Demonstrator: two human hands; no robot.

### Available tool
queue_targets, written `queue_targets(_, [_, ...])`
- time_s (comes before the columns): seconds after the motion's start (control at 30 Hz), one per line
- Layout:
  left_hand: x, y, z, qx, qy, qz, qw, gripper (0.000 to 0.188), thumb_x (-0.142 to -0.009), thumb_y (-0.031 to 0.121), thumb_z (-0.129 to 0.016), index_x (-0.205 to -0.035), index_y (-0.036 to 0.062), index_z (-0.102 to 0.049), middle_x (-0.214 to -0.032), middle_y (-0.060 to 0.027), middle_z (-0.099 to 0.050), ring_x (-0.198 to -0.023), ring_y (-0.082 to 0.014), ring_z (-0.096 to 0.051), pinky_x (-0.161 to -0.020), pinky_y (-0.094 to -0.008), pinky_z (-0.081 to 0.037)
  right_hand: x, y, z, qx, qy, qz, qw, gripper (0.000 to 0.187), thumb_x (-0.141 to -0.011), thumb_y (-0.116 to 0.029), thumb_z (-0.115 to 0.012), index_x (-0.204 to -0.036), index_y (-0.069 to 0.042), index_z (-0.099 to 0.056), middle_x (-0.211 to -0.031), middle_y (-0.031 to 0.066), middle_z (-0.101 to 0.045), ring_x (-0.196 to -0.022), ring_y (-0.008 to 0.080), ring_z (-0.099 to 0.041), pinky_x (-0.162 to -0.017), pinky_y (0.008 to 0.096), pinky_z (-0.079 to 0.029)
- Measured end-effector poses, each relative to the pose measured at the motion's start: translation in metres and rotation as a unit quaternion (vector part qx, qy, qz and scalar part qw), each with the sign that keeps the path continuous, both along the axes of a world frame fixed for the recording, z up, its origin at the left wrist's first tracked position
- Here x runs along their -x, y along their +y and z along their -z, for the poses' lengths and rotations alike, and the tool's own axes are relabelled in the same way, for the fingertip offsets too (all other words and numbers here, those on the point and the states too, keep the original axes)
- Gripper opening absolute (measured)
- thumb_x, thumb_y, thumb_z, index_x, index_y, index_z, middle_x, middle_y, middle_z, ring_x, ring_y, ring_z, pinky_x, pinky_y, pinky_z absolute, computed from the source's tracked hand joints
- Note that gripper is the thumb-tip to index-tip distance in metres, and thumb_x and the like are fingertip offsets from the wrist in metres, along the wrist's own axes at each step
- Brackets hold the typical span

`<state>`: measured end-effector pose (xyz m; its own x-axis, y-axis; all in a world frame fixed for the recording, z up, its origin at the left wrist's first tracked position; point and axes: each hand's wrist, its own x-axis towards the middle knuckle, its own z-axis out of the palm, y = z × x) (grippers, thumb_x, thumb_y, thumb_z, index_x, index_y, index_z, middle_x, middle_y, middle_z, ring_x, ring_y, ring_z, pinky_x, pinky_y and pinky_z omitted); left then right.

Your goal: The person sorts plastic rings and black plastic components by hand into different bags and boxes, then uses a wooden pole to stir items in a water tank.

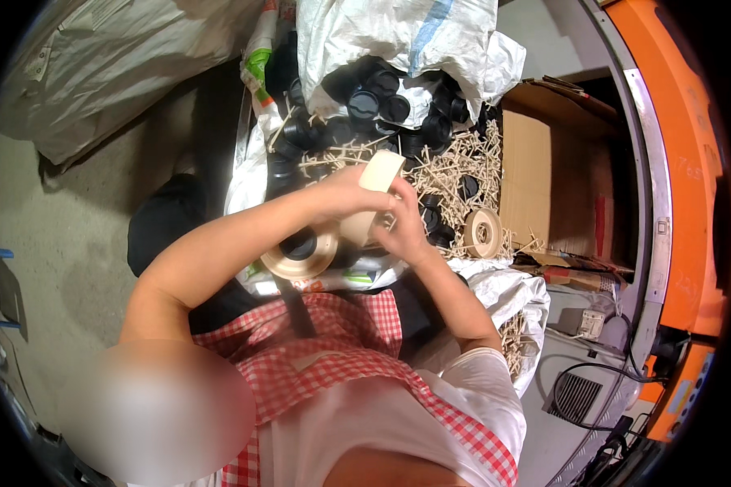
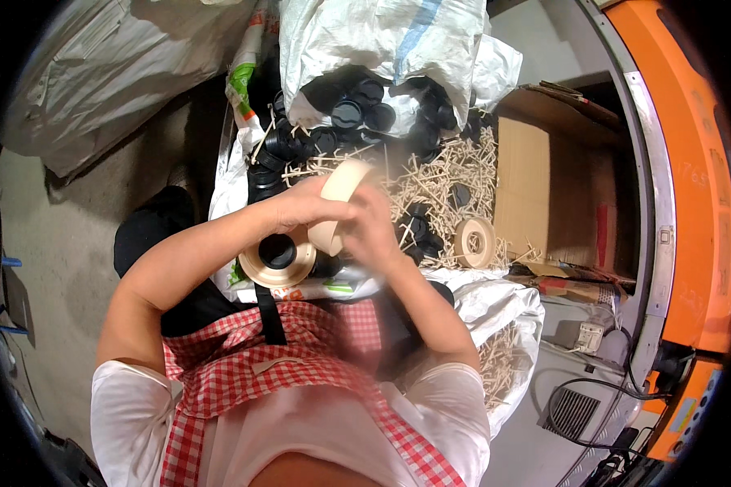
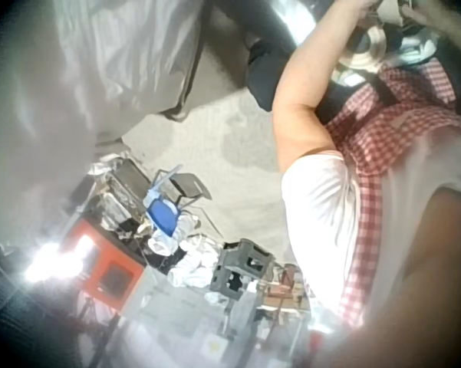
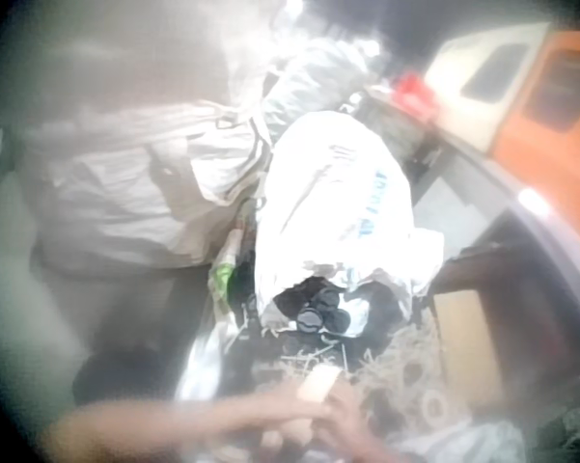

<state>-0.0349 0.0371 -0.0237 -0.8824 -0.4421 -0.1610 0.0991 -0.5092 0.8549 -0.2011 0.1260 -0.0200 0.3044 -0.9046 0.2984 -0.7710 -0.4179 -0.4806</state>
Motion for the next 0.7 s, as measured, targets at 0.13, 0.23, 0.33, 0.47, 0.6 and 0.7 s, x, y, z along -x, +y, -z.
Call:
queue_targets(0.13, [-0.003,0.004,-0.006,0.213,-0.087,-0.039,0.972,0.068,-0.069,0.024,-0.07,-0.128,0.0052,-0.043,-0.105,-0.0106,-0.06,-0.092,-0.0154,-0.059,-0.079,-0.0281,-0.048,0.002,-0.004,0.001,-0.4,-0.528,0.156,0.733,0.069,-0.082,-0.041,-0.058,-0.134,-0.007,-0.027,-0.126,0.0172,-0.045,-0.108,0.0328,-0.052,-0.085,0.0424,-0.048])
queue_targets(0.23, [-0.003,0.006,-0.011,0.261,-0.12,-0.075,0.955,0.077,-0.066,0.032,-0.071,-0.132,0.0067,-0.039,-0.101,-0.0121,-0.062,-0.086,-0.0175,-0.06,-0.078,-0.0298,-0.048,-0.005,0.004,0.002,-0.385,-0.491,0.192,0.758,0.065,-0.09,-0.039,-0.049,-0.138,-0.009,-0.018,-0.122,0.0171,-0.048,-0.095,0.026,-0.058,-0.072,0.0343,-0.052])
queue_targets(0.33, [-0.002,0.011,-0.005,0.243,-0.107,-0.082,0.961,0.078,-0.066,0.031,-0.07,-0.133,0.0075,-0.038,-0.099,-0.0124,-0.062,-0.084,-0.0181,-0.06,-0.077,-0.0303,-0.048,-0.008,0.008,0.003,-0.365,-0.4,0.236,0.807,0.066,-0.091,-0.03,-0.049,-0.139,-0.009,-0.008,-0.118,0.0173,-0.051,-0.087,0.0204,-0.06,-0.064,0.0289,-0.052])
queue_targets(0.47, [0.003,0.012,0.0,0.231,-0.111,-0.094,0.962,0.077,-0.067,0.028,-0.069,-0.134,0.0082,-0.037,-0.097,-0.0124,-0.062,-0.083,-0.018,-0.06,-0.075,-0.0307,-0.048,0.017,0.002,0.007,-0.507,-0.446,0.242,0.697,0.071,-0.09,-0.025,-0.053,-0.139,-0.008,-0.005,-0.108,0.0165,-0.055,-0.075,0.018,-0.06,-0.058,0.0257,-0.051])
queue_targets(0.6, [0.002,0.014,-0.003,0.219,-0.112,-0.092,0.965,0.077,-0.066,0.025,-0.069,-0.134,0.008,-0.037,-0.096,-0.0118,-0.062,-0.081,-0.0178,-0.06,-0.075,-0.0303,-0.048,-0.008,0.002,0.013,-0.185,-0.353,0.161,0.903,0.052,-0.094,-0.039,-0.042,-0.13,-0.006,-0.027,-0.085,0.0102,-0.059,-0.059,0.0148,-0.058,-0.047,0.0227,-0.047])
queue_targets(0.7, [0.001,0.01,0.001,0.243,-0.123,-0.108,0.956,0.08,-0.065,0.025,-0.068,-0.136,0.0092,-0.035,-0.097,-0.0137,-0.062,-0.082,-0.0205,-0.061,-0.075,-0.0311,-0.048,0.019,0.004,0.009,-0.518,-0.367,0.281,0.72,0.044,-0.093,-0.043,-0.044,-0.115,-0.004,-0.049,-0.066,0.0016,-0.057,-0.048,0.0065,-0.051,-0.039,0.0186,-0.037])
